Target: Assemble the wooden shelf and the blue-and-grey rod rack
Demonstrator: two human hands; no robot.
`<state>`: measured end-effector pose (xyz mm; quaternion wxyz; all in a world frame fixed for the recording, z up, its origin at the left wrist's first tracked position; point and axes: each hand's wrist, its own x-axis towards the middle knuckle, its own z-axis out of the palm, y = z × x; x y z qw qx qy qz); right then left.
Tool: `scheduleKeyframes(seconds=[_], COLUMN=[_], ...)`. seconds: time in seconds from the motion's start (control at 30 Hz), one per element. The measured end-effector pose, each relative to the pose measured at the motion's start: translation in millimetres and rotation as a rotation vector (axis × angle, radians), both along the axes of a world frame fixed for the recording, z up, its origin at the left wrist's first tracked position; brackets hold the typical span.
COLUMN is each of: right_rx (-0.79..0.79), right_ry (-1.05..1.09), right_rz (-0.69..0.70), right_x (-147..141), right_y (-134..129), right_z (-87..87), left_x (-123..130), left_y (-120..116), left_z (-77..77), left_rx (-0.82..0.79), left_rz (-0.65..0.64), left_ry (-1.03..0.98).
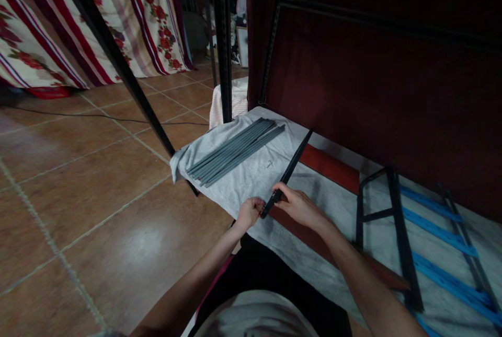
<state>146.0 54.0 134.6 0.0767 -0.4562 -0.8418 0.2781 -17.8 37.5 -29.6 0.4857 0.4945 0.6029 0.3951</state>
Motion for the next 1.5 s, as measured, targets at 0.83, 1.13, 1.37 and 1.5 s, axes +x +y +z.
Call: scheduleKeyframes(seconds=[0.83, 1.13, 1.37, 1.5], right_rx=[0.010, -0.015, 0.001, 0.001], right_ry=[0.015, 0.044, 0.051, 0.043], right_rz=[-0.134, -0.151, -0.146, -0.149], right_x=[-2.4, -1.0, -0.7, -0.7], right_y=[-5.0, -6.1, -6.0, -6.4], right_z=[1.4, 1.4, 1.6, 3.0], left_x=[-7.3, -10.8, -10.7, -10.9], left_y=[1.1, -4.8, -0.1, 0.4], left_z=[-3.4, 1.8, 4.6, -2.8], left_rx=[-0.021, 0.117, 0.029, 0.116], left_rz=[-0.091, -0.184, -0.111, -0.151], left_ry=[-0.016, -0.113, 0.051, -0.048])
